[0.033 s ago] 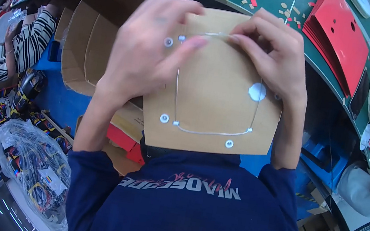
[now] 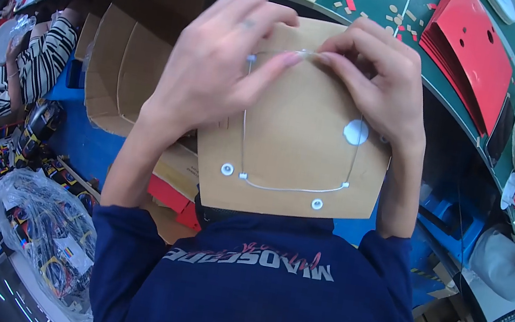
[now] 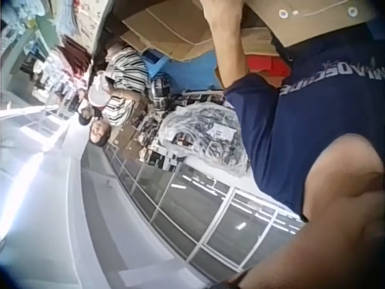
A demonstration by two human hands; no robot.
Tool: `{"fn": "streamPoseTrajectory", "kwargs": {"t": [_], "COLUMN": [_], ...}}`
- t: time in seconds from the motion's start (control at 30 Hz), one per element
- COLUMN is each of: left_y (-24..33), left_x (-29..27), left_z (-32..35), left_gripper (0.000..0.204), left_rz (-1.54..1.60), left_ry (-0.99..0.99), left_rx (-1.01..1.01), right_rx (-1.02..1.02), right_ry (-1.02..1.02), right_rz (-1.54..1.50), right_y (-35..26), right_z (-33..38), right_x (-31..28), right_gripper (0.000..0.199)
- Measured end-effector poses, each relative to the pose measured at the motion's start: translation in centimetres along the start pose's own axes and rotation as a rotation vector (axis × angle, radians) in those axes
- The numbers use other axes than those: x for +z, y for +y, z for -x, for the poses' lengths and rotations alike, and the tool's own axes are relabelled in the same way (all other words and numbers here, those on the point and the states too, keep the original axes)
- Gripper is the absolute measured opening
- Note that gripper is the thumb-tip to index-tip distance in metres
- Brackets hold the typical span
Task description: Assembling electrical components and wires into a fixture template.
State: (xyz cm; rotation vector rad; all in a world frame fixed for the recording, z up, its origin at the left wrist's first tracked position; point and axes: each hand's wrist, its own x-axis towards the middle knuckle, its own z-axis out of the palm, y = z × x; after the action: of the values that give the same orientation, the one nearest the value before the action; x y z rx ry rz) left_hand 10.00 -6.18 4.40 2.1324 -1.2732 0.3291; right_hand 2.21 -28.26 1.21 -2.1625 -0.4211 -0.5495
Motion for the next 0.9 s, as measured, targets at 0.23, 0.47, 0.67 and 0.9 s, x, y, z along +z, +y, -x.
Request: {"fn": "streamPoseTrajectory", "kwargs": {"t": [0.23,0.47,0.67,0.9], "left_y": [-1.9,-1.5,-1.5,-1.1], "left_x": [2.5,2.4,3.1,3.4], "left_z": [-3.1,-3.6,-3.3,-3.6], "left_gripper": [0.017,0.021,0.023,0.016], "left_rz": [0.253,0.396,0.207,0.233], "left_ry": [-0.166,-0.26,-0.065,-0.058], "left_rx": [0.085,-0.125,0.01,-0.025], "right_rx": [0.1,0.361,0.277,0.263], "right_ry": [0.054,0.144,0.142,0.156], "right_rz": [0.049,-0.121,0.031,0.078], "right_y": [0.6,0.0,-0.4,-0.6], "right_z": [0.3,0.8,0.2,0.1], "right_x": [-1.0,-0.8,-0.8,-0.5], "right_gripper": [0.011,0.017,0.019,0.017]}}
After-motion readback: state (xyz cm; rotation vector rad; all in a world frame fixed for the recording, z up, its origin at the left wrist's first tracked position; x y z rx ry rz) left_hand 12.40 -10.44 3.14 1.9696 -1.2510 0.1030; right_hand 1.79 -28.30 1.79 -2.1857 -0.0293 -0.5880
